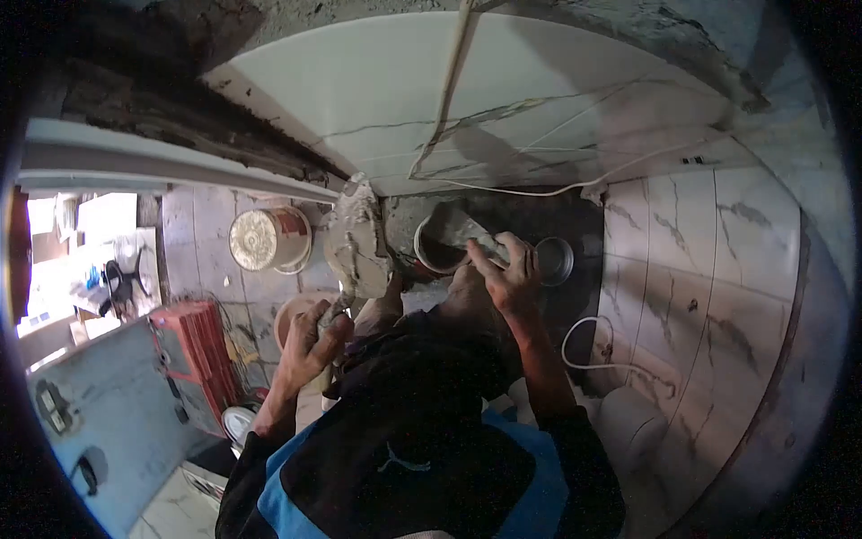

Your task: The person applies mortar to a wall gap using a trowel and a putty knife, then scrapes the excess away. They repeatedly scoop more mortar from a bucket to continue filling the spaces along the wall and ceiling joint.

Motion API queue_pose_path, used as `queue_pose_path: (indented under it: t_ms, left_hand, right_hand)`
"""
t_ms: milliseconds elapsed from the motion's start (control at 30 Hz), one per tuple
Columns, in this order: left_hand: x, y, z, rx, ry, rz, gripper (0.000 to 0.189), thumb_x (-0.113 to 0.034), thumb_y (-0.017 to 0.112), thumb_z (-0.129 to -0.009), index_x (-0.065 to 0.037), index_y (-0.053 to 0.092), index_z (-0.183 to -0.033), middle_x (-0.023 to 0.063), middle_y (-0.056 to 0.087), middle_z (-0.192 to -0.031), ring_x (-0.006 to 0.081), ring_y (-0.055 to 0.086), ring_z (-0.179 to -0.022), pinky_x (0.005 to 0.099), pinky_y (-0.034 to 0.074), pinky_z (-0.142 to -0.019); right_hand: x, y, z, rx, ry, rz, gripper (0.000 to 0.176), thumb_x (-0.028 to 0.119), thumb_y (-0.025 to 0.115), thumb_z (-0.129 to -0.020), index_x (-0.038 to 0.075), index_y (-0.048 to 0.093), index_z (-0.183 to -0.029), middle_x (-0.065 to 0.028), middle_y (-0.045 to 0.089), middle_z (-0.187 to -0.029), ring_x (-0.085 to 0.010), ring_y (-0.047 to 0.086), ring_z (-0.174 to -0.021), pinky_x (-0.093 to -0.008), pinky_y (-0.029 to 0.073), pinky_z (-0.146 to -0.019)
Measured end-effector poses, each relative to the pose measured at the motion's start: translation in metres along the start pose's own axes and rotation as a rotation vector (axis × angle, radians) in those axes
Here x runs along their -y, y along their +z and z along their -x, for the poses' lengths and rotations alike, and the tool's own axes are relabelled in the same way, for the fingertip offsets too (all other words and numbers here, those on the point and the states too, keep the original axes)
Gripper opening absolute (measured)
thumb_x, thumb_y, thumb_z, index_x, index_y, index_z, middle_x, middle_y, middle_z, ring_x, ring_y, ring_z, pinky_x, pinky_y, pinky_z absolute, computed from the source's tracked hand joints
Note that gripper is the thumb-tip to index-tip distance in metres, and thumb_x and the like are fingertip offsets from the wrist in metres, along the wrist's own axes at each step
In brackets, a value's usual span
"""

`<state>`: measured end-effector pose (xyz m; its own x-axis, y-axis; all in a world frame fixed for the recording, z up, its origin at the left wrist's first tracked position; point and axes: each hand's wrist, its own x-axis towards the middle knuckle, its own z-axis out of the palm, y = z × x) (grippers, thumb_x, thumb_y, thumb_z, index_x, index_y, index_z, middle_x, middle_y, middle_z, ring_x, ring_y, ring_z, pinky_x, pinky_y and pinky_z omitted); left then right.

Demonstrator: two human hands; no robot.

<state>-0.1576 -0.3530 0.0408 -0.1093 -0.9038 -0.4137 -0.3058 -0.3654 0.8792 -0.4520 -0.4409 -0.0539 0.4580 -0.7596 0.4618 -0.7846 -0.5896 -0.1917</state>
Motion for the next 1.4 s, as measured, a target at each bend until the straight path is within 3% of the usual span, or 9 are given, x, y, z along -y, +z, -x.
queue_pose_path:
  t_ms: [300, 367, 667, 767, 933, 1067, 1167, 1233, 1400]
  left_hand:
    - [0.05, 0.105, 0.0, -0.247, -0.351, -0.031, 0.029, -0.025, 0.055, -0.088, 0.002, 0.054, -0.078, 0.0118, 0.054, -0.056, 0.0174, 0.052, -0.049, 0.0324, 0.042, -0.051]
    - [0.076, 0.139, 0.002, -0.254, -0.426, 0.022, 0.029, -0.026, 0.055, -0.088, 0.002, 0.055, -0.079, 0.0125, 0.055, -0.058, 0.0201, 0.054, -0.05, 0.0339, 0.042, -0.051]
    - [0.199, 0.23, -0.057, -0.271, -0.521, 0.004, 0.035, -0.032, 0.054, -0.088, 0.003, 0.057, -0.093, 0.0211, 0.062, -0.076, 0.0316, 0.062, -0.075, 0.0377, 0.046, -0.067]
    - [0.254, 0.242, -0.107, -0.331, -0.481, 0.173, 0.034, -0.029, 0.051, -0.09, 0.004, 0.056, -0.093, 0.0091, 0.059, -0.071, 0.0139, 0.057, -0.063, 0.0299, 0.045, -0.057]
    - [0.403, 0.276, -0.203, -0.604, -0.547, 0.125, 0.046, -0.04, 0.05, -0.086, 0.005, 0.059, -0.095, 0.0226, 0.062, -0.082, 0.0347, 0.061, -0.083, 0.0392, 0.044, -0.074]
    - [0.471, 0.292, -0.264, -0.738, -0.525, 0.217, 0.046, -0.037, 0.051, -0.086, 0.006, 0.057, -0.099, 0.0251, 0.061, -0.085, 0.0376, 0.059, -0.083, 0.04, 0.044, -0.074]
    - [0.548, 0.316, -0.29, -0.814, -0.507, 0.164, 0.047, -0.037, 0.05, -0.086, 0.007, 0.056, -0.1, 0.0247, 0.061, -0.084, 0.0347, 0.06, -0.08, 0.0392, 0.044, -0.072]
    - [0.565, 0.327, -0.306, -0.837, -0.518, 0.327, 0.046, -0.037, 0.052, -0.088, 0.006, 0.053, -0.103, 0.0095, 0.056, -0.079, 0.0166, 0.051, -0.068, 0.0334, 0.043, -0.062]
    - [0.566, 0.354, -0.311, -0.893, -0.457, 0.423, 0.043, -0.036, 0.049, -0.091, 0.005, 0.052, -0.103, 0.0067, 0.053, -0.078, 0.0136, 0.046, -0.071, 0.0293, 0.041, -0.064]
  right_hand:
    - [-0.118, 0.134, 0.136, 0.562, 0.459, -0.48, 0.032, 0.014, 0.066, -0.077, 0.004, 0.06, -0.107, -0.0184, 0.059, -0.102, -0.0348, 0.056, -0.095, -0.0405, 0.045, -0.076]
    - [-0.139, 0.162, 0.164, 0.93, 0.627, -0.517, 0.035, 0.022, 0.069, -0.073, 0.002, 0.059, -0.101, -0.0204, 0.061, -0.099, -0.037, 0.058, -0.093, -0.0419, 0.046, -0.075]
    - [-0.159, 0.265, 0.206, 1.021, 0.551, -0.394, 0.028, 0.03, 0.059, -0.081, 0.006, 0.057, -0.094, -0.0197, 0.063, -0.092, -0.0407, 0.058, -0.089, -0.0471, 0.046, -0.07]
    - [-0.15, 0.294, 0.2, 0.981, 0.576, -0.331, 0.029, 0.035, 0.059, -0.082, 0.007, 0.057, -0.09, -0.0193, 0.063, -0.091, -0.0403, 0.059, -0.087, -0.0471, 0.047, -0.069]
    - [-0.168, 0.396, 0.226, 0.837, 0.137, -0.215, 0.019, 0.022, 0.053, -0.084, 0.004, 0.06, -0.084, -0.0149, 0.064, -0.079, -0.033, 0.063, -0.075, -0.0427, 0.049, -0.062]
    - [-0.173, 0.487, 0.239, 0.891, -0.038, 0.006, 0.013, 0.015, 0.054, -0.08, 0.007, 0.063, -0.078, -0.0122, 0.064, -0.076, -0.026, 0.064, -0.072, -0.0369, 0.049, -0.057]
    - [-0.164, 0.527, 0.226, 0.878, -0.283, 0.178, 0.011, 0.011, 0.055, -0.075, 0.008, 0.065, -0.08, -0.0089, 0.065, -0.074, -0.0229, 0.065, -0.071, -0.0352, 0.049, -0.055]
    - [-0.154, 0.553, 0.218, 0.991, -0.342, 0.271, 0.014, 0.011, 0.055, -0.075, 0.009, 0.066, -0.083, -0.008, 0.065, -0.074, -0.0226, 0.066, -0.069, -0.0343, 0.049, -0.055]
    - [-0.135, 0.575, 0.243, 1.083, -0.504, 0.394, 0.014, 0.01, 0.056, -0.075, 0.013, 0.07, -0.072, -0.0061, 0.065, -0.066, -0.0199, 0.066, -0.066, -0.0313, 0.051, -0.055]
